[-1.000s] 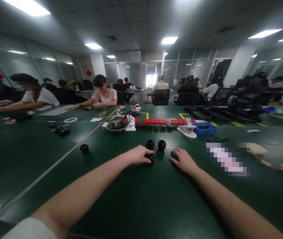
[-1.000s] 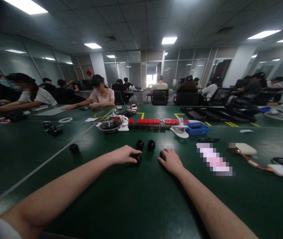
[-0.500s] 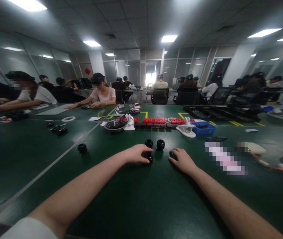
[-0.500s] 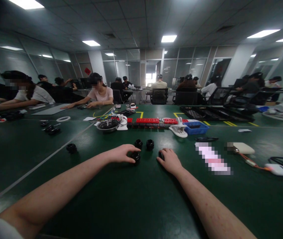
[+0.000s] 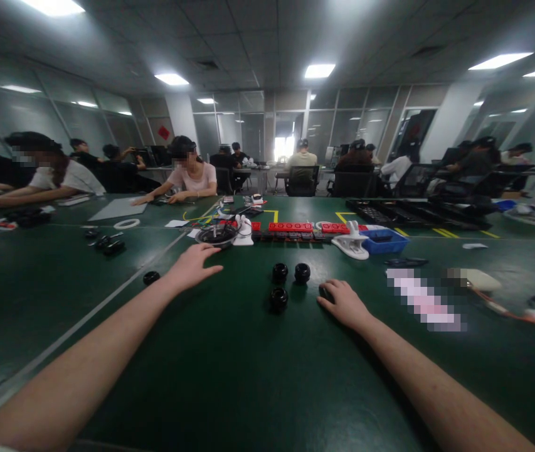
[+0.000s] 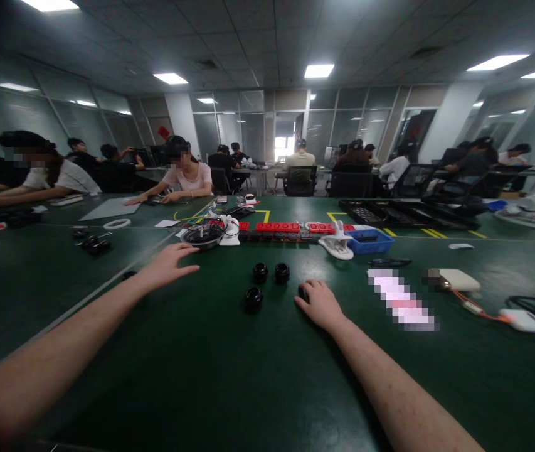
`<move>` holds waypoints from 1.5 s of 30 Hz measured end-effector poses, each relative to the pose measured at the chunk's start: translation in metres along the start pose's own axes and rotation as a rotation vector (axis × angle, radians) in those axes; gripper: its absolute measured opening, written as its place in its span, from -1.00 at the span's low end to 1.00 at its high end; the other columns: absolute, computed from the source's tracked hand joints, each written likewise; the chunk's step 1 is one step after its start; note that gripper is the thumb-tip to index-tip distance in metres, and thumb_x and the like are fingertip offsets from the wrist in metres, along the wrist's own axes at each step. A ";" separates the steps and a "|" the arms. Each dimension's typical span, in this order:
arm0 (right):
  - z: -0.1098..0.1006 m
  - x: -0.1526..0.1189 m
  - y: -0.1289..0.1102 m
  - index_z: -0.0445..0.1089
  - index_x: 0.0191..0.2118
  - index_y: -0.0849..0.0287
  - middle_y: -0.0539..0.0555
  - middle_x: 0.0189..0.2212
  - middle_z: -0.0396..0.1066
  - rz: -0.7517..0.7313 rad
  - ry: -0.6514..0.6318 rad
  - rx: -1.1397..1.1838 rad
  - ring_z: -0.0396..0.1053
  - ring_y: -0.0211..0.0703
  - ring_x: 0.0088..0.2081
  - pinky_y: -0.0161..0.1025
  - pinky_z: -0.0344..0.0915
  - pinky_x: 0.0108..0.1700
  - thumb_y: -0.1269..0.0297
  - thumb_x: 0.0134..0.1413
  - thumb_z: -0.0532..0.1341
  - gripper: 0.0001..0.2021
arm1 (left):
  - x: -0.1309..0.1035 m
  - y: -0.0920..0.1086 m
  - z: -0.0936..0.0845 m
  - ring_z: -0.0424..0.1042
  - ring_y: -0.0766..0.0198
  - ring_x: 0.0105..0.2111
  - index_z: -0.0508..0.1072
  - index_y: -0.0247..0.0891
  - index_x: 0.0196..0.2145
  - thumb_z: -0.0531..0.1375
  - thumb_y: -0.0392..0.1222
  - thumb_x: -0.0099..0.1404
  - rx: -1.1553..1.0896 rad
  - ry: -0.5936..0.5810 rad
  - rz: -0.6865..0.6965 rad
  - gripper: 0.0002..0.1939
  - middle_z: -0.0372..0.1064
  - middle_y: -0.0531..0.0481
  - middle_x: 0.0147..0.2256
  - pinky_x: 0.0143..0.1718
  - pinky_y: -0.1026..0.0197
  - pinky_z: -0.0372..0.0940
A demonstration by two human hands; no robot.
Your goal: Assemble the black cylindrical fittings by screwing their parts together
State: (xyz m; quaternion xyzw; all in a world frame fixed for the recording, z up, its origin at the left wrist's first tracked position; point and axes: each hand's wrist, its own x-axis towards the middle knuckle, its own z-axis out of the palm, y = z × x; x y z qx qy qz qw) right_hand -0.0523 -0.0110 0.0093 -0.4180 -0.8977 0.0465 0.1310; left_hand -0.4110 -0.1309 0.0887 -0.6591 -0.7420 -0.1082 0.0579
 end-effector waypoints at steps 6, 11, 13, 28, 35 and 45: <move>-0.001 0.000 -0.001 0.29 -0.11 0.17 0.17 -0.10 0.24 -0.001 -0.002 0.005 0.14 -0.01 -0.08 -0.16 0.11 -0.08 0.10 0.01 0.03 -0.63 | -0.017 -0.090 -0.014 0.14 -0.06 -0.01 0.18 -0.30 0.04 -0.07 0.21 0.10 0.199 0.008 -0.443 -0.33 0.12 -0.19 0.04 -0.08 0.02 0.11; 0.000 0.001 0.000 0.29 -0.12 0.17 0.17 -0.11 0.24 -0.002 -0.003 0.008 0.14 -0.01 -0.08 -0.15 0.11 -0.07 0.11 0.01 0.03 -0.65 | -0.019 -0.130 0.001 0.10 -0.08 0.03 0.13 -0.34 0.07 -0.24 0.25 0.14 0.130 -0.094 -0.582 -0.27 0.04 -0.22 0.09 -0.07 -0.01 0.10; 0.000 0.000 0.001 0.29 -0.12 0.17 0.17 -0.11 0.24 -0.003 -0.002 0.006 0.13 -0.01 -0.08 -0.15 0.11 -0.07 0.10 0.01 0.03 -0.64 | -0.017 -0.133 0.012 0.09 -0.02 0.04 0.11 -0.33 0.08 -0.29 0.22 0.17 0.099 -0.113 -0.543 -0.28 0.04 -0.19 0.09 -0.06 0.04 0.10; 0.001 0.001 0.001 0.30 -0.12 0.21 0.19 -0.13 0.25 -0.029 0.018 -0.001 0.16 -0.02 -0.12 -0.16 0.12 -0.08 0.10 0.01 0.03 -0.63 | -0.013 -0.115 0.038 0.26 0.08 -0.07 0.26 -0.24 0.00 -0.16 -0.01 0.21 0.056 -0.294 -0.414 -0.51 0.27 -0.10 -0.04 -0.09 0.15 0.15; 0.002 0.000 0.001 0.30 -0.12 0.20 0.19 -0.13 0.25 -0.020 0.025 -0.007 0.16 -0.02 -0.11 -0.16 0.12 -0.08 0.10 0.02 0.02 -0.63 | -0.012 -0.049 0.048 0.22 0.19 -0.02 0.22 -0.10 0.02 -0.10 0.01 0.19 -0.064 -0.306 -0.174 -0.54 0.19 0.05 0.02 -0.03 0.21 0.10; 0.002 0.001 0.000 0.30 -0.11 0.20 0.19 -0.12 0.25 -0.011 0.015 -0.003 0.15 -0.02 -0.10 -0.15 0.13 -0.09 0.09 0.01 0.03 -0.62 | -0.053 0.036 0.038 0.11 0.23 0.06 0.19 -0.06 0.03 -0.02 -0.08 0.20 -0.211 -0.328 0.140 -0.58 0.09 0.07 0.08 0.07 0.10 -0.01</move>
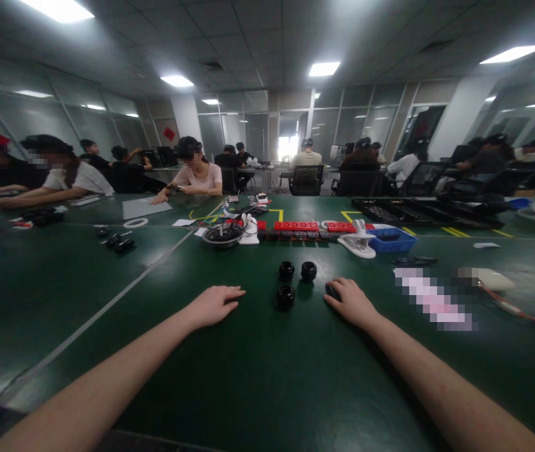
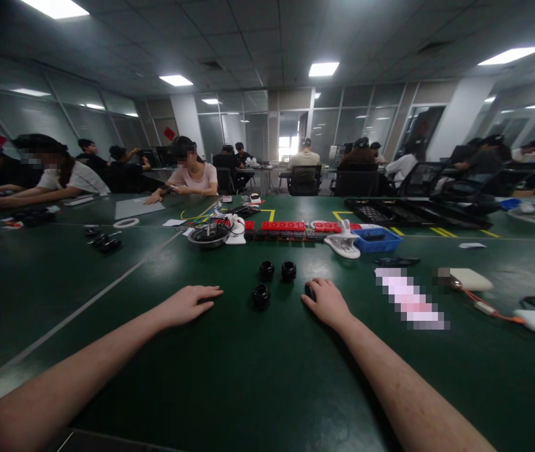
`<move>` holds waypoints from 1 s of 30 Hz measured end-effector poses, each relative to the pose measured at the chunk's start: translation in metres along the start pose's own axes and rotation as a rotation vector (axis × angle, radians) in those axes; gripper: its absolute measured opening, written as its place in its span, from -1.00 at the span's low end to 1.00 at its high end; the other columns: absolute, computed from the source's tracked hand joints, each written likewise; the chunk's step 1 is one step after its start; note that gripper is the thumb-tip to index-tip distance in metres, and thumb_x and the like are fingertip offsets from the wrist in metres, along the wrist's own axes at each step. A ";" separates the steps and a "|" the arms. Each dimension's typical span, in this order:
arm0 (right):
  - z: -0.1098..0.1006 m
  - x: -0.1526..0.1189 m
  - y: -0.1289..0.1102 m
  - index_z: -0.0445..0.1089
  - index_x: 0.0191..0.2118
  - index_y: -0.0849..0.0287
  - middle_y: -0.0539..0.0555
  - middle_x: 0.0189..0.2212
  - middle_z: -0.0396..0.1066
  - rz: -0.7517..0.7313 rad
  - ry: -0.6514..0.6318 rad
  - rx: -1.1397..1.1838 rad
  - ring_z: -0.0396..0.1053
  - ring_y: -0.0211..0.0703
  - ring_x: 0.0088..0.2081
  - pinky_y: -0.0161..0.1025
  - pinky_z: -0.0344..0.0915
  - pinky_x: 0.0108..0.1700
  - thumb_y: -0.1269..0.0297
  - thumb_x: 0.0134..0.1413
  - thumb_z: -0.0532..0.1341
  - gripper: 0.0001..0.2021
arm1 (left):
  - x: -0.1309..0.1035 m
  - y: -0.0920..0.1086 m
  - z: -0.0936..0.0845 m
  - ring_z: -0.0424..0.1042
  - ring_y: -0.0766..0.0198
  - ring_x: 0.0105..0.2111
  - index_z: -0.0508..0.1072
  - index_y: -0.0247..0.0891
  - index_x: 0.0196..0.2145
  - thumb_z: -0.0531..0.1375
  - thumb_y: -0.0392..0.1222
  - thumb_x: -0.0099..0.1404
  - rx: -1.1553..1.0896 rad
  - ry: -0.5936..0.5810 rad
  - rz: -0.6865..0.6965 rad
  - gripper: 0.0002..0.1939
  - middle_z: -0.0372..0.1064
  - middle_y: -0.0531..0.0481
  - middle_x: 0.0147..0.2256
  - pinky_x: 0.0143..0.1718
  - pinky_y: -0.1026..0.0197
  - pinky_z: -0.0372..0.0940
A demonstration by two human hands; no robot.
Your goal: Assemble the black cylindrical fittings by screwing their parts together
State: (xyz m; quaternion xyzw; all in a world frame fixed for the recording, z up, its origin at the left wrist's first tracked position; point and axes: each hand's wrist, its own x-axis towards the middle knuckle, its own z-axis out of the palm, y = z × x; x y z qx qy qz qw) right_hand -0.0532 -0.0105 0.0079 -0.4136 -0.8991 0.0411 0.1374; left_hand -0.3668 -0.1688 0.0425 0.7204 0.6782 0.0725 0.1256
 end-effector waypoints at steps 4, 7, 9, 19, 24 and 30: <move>0.000 0.000 0.000 0.29 -0.10 0.19 0.19 -0.12 0.25 -0.001 0.004 -0.004 0.15 -0.02 -0.10 -0.16 0.12 -0.09 0.08 0.01 0.03 -0.62 | -0.009 0.034 0.007 0.09 0.22 0.07 0.15 -0.01 0.04 0.00 -0.12 0.20 -0.035 -0.048 0.102 -0.58 0.07 0.08 0.09 0.06 0.05 0.01; 0.001 0.000 0.001 0.29 -0.11 0.18 0.18 -0.12 0.25 -0.004 0.009 -0.010 0.15 -0.03 -0.10 -0.16 0.12 -0.09 0.09 0.01 0.03 -0.62 | -0.014 0.055 0.012 0.09 0.22 0.07 0.17 -0.02 0.03 0.02 -0.14 0.19 -0.063 -0.059 0.211 -0.58 0.08 0.08 0.09 0.05 0.05 0.02; 0.002 0.000 0.002 0.29 -0.11 0.19 0.18 -0.13 0.25 -0.008 0.014 -0.015 0.15 -0.03 -0.10 -0.17 0.11 -0.09 0.09 0.01 0.03 -0.62 | -0.017 0.068 0.015 0.08 0.23 0.07 0.18 -0.03 0.03 0.04 -0.17 0.19 -0.063 -0.055 0.304 -0.59 0.09 0.07 0.08 0.07 0.05 0.00; 0.008 0.001 0.005 0.29 -0.13 0.19 0.18 -0.14 0.25 -0.019 0.040 -0.026 0.16 -0.04 -0.11 -0.18 0.10 -0.09 0.10 0.00 0.04 -0.64 | -0.009 0.116 0.025 0.06 0.11 0.08 0.23 -0.16 -0.01 0.02 -0.21 0.20 0.072 -0.019 0.642 -0.63 0.22 -0.05 0.00 0.06 -0.10 -0.09; 0.008 0.001 0.005 0.29 -0.13 0.18 0.17 -0.15 0.26 -0.025 0.047 -0.029 0.17 -0.06 -0.13 -0.19 0.10 -0.09 0.12 0.00 0.04 -0.66 | 0.010 0.136 0.033 0.06 0.10 0.08 0.26 -0.19 -0.04 0.01 -0.23 0.20 0.135 0.003 0.772 -0.66 0.23 -0.05 -0.01 0.06 -0.09 -0.07; 0.009 0.001 0.005 0.29 -0.13 0.19 0.17 -0.15 0.26 -0.020 0.055 -0.037 0.16 -0.05 -0.13 -0.18 0.09 -0.10 0.13 0.01 0.05 -0.66 | 0.038 0.156 0.042 0.08 0.10 0.06 0.27 -0.20 -0.05 -0.02 -0.23 0.20 0.236 0.051 0.860 -0.66 0.24 -0.05 -0.02 0.04 -0.09 -0.05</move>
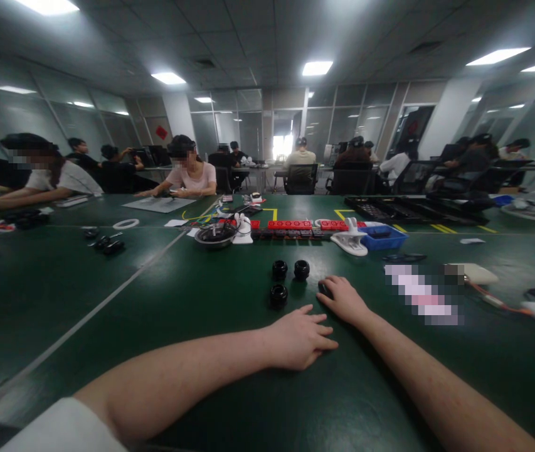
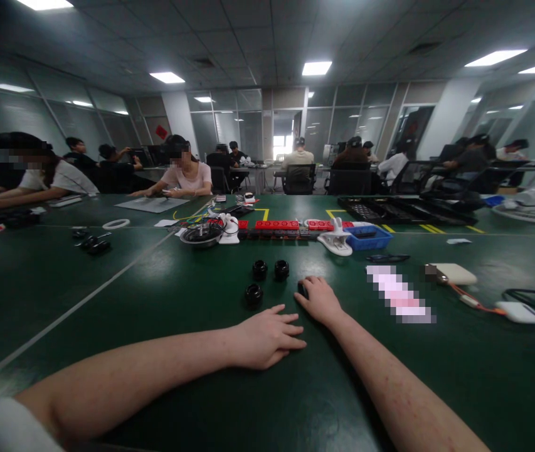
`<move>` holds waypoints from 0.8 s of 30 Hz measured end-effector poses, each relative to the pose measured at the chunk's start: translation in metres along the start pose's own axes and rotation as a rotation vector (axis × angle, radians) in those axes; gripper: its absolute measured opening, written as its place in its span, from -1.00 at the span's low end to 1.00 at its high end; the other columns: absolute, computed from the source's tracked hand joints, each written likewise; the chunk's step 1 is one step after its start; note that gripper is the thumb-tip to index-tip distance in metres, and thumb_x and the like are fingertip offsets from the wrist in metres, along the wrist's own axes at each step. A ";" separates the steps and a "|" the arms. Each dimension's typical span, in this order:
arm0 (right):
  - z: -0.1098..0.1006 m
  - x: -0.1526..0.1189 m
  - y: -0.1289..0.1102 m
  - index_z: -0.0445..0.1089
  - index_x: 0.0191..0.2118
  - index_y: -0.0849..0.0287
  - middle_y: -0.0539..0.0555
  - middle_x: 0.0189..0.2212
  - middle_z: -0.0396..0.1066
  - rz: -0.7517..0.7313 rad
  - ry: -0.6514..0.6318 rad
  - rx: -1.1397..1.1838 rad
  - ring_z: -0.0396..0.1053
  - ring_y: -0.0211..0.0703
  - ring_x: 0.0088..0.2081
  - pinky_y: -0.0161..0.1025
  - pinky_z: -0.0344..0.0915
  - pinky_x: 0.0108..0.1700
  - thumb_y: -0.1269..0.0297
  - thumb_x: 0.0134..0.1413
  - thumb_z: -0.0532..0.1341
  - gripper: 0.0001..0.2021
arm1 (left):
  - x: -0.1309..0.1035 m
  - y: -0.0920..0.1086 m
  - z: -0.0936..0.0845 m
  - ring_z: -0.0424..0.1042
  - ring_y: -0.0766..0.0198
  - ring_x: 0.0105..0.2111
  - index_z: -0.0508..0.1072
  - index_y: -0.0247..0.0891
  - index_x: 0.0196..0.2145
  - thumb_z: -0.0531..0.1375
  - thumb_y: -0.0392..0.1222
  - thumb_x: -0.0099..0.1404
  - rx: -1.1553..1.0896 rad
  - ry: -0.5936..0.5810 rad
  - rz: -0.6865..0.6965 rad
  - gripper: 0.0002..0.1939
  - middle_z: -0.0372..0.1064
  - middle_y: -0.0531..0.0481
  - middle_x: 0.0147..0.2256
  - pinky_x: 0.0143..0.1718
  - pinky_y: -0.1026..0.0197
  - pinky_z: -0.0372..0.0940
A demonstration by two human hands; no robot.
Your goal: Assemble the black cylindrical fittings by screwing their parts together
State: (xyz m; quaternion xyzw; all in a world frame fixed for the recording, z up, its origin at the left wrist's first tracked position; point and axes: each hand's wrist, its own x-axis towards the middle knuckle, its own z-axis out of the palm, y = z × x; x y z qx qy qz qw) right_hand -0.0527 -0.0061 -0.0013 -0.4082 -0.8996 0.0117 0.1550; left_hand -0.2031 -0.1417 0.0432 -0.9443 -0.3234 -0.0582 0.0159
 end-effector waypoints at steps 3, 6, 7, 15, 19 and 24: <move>0.000 0.000 0.000 0.29 -0.13 0.18 0.16 -0.15 0.26 -0.002 -0.001 0.001 0.16 -0.06 -0.14 -0.18 0.09 -0.10 0.14 0.00 0.06 -0.67 | 0.013 -0.006 0.003 0.08 0.11 0.06 0.28 -0.20 -0.06 -0.02 -0.21 0.20 0.034 0.010 0.017 -0.67 0.24 -0.05 -0.03 0.04 -0.10 -0.07; 0.000 0.000 0.000 0.29 -0.13 0.18 0.17 -0.15 0.25 -0.008 -0.003 0.004 0.16 -0.07 -0.15 -0.20 0.09 -0.11 0.16 0.01 0.06 -0.68 | 0.024 -0.013 0.006 0.07 0.12 0.06 0.29 -0.17 -0.08 0.02 -0.20 0.18 0.065 0.025 0.021 -0.68 0.25 -0.01 -0.04 0.05 -0.11 -0.13; -0.001 0.000 0.000 0.30 -0.13 0.18 0.17 -0.15 0.25 -0.011 -0.003 0.006 0.16 -0.07 -0.15 -0.20 0.08 -0.11 0.16 0.02 0.05 -0.69 | 0.028 -0.016 0.007 0.06 0.14 0.06 0.29 -0.15 -0.09 0.03 -0.20 0.17 0.068 0.028 0.019 -0.68 0.26 0.01 -0.04 0.06 -0.11 -0.16; -0.005 0.001 0.005 0.30 -0.13 0.23 0.16 -0.17 0.28 -0.045 -0.031 0.032 0.17 -0.11 -0.16 -0.25 0.09 -0.13 0.35 0.01 0.02 -0.72 | 0.049 -0.036 0.009 0.19 0.18 -0.10 0.41 -0.14 -0.30 0.08 -0.17 0.13 0.093 0.018 -0.116 -0.83 0.34 0.01 -0.24 0.04 -0.04 -0.10; -0.007 0.002 0.007 0.33 -0.18 0.21 0.14 -0.20 0.30 -0.053 -0.045 0.056 0.19 -0.14 -0.18 -0.26 0.09 -0.15 0.36 0.03 0.00 -0.74 | 0.056 -0.045 0.011 0.18 0.14 -0.12 0.42 -0.13 -0.33 0.14 -0.09 0.09 0.112 -0.004 -0.157 -0.82 0.28 -0.02 -0.24 0.00 -0.03 -0.06; -0.007 0.002 0.007 0.33 -0.22 0.22 0.14 -0.21 0.30 -0.060 -0.046 0.066 0.18 -0.10 -0.17 -0.26 0.09 -0.15 0.34 -0.04 0.08 -0.77 | 0.063 -0.055 0.012 0.19 0.13 -0.16 0.42 -0.18 -0.39 0.17 0.01 0.05 0.134 -0.021 -0.209 -0.77 0.27 -0.04 -0.28 -0.04 -0.01 -0.02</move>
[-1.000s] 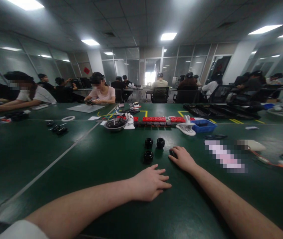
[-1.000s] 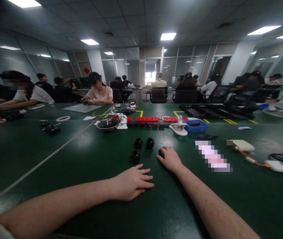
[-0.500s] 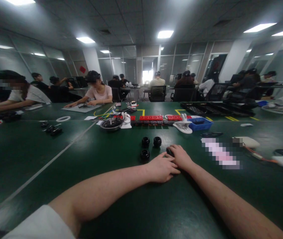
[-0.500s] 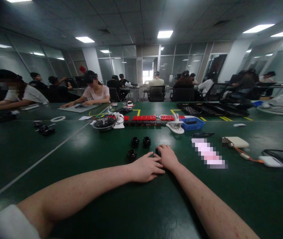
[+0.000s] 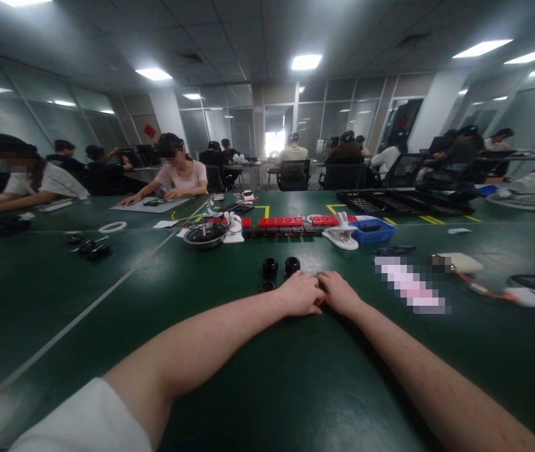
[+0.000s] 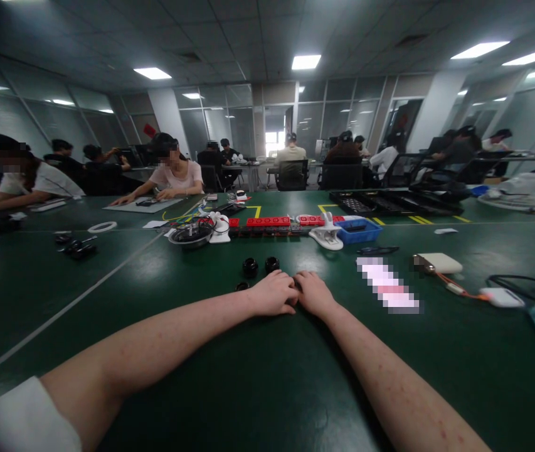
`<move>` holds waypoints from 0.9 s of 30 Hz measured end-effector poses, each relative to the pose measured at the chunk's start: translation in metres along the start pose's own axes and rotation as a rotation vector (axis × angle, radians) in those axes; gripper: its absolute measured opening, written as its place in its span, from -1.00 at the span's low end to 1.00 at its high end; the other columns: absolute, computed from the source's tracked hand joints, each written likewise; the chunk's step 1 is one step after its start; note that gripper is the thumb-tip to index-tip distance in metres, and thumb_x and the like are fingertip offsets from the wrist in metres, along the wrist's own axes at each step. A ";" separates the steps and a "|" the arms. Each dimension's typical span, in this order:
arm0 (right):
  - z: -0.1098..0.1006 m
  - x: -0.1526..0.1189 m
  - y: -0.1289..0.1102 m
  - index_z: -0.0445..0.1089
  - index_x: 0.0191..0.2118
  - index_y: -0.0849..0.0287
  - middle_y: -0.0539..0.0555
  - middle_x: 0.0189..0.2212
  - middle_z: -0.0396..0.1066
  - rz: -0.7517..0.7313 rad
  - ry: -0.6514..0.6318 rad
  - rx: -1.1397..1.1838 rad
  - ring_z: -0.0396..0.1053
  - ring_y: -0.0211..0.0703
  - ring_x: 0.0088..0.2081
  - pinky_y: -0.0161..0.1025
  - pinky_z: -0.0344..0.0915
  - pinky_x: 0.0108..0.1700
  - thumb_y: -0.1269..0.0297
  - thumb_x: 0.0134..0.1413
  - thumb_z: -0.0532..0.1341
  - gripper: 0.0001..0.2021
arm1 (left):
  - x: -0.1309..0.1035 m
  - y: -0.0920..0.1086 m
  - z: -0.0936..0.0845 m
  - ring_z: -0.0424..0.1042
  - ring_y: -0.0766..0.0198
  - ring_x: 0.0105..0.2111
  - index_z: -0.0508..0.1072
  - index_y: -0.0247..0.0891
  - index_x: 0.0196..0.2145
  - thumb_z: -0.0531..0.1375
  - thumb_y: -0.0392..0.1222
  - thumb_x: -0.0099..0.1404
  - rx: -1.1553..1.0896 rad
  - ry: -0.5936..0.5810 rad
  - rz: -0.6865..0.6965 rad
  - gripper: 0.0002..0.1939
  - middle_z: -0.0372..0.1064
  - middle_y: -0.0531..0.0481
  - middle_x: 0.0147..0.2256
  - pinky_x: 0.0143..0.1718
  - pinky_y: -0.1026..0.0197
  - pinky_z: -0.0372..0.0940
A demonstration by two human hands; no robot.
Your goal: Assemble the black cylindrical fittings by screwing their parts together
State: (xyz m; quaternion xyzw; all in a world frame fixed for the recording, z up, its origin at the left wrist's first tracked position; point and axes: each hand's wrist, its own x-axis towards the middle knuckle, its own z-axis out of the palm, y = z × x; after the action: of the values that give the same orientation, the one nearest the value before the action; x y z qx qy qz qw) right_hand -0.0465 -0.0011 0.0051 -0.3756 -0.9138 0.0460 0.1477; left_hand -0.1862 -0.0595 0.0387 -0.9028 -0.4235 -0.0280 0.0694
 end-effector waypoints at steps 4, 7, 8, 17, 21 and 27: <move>0.001 0.000 -0.001 0.33 -0.25 0.24 0.15 -0.22 0.30 0.000 0.005 -0.006 0.18 -0.11 -0.18 -0.26 0.09 -0.15 0.36 -0.07 0.10 -0.79 | 0.004 -0.004 -0.001 0.20 0.12 -0.19 0.42 -0.22 -0.44 0.12 0.09 0.07 0.047 0.010 -0.015 -0.69 0.27 -0.05 -0.32 -0.06 0.00 -0.03; 0.002 0.000 -0.001 0.33 -0.25 0.24 0.15 -0.24 0.30 -0.001 0.012 -0.012 0.18 -0.12 -0.19 -0.26 0.09 -0.15 0.35 -0.03 0.07 -0.80 | 0.006 -0.007 -0.001 0.21 0.10 -0.21 0.41 -0.26 -0.45 0.08 0.15 0.07 0.092 0.019 -0.020 -0.61 0.28 -0.08 -0.34 -0.09 0.01 -0.01; 0.002 0.000 -0.001 0.33 -0.25 0.24 0.15 -0.24 0.30 -0.001 0.015 -0.014 0.18 -0.12 -0.19 -0.25 0.08 -0.14 0.34 -0.01 0.06 -0.80 | 0.007 -0.008 -0.001 0.21 0.10 -0.21 0.40 -0.27 -0.43 0.07 0.16 0.08 0.105 0.022 -0.023 -0.59 0.28 -0.10 -0.33 -0.10 0.02 0.00; 0.001 0.000 -0.002 0.34 -0.32 0.20 0.14 -0.25 0.30 0.006 0.011 -0.017 0.19 -0.15 -0.21 -0.25 0.09 -0.16 0.33 0.03 0.02 -0.83 | 0.003 -0.010 -0.008 0.18 0.10 -0.17 0.31 -0.30 -0.28 -0.19 0.26 0.15 -0.024 0.034 -0.076 -0.42 0.24 -0.13 -0.25 -0.03 -0.05 -0.09; 0.004 0.000 -0.001 0.32 -0.24 0.21 0.13 -0.24 0.30 0.015 0.009 -0.015 0.19 -0.15 -0.20 -0.25 0.09 -0.15 0.36 -0.03 0.07 -0.81 | 0.002 -0.017 -0.013 0.15 0.11 -0.15 0.28 -0.28 -0.25 -0.22 0.25 0.16 -0.092 0.040 -0.085 -0.42 0.20 -0.11 -0.22 -0.03 -0.03 -0.09; 0.004 0.000 -0.002 0.30 -0.17 0.23 0.17 -0.20 0.28 0.029 0.023 -0.011 0.17 -0.11 -0.16 -0.22 0.07 -0.11 0.28 0.00 0.04 -0.74 | -0.008 -0.027 -0.032 0.14 0.17 -0.16 0.25 -0.25 -0.23 -0.20 0.20 0.19 -0.158 0.192 -0.080 -0.49 0.18 -0.07 -0.21 -0.05 0.08 0.00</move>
State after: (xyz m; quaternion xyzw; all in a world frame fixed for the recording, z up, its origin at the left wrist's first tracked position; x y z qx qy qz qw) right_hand -0.0491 -0.0026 0.0019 -0.3900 -0.9068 0.0387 0.1555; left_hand -0.2116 -0.0531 0.0722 -0.8811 -0.4469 -0.1503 0.0372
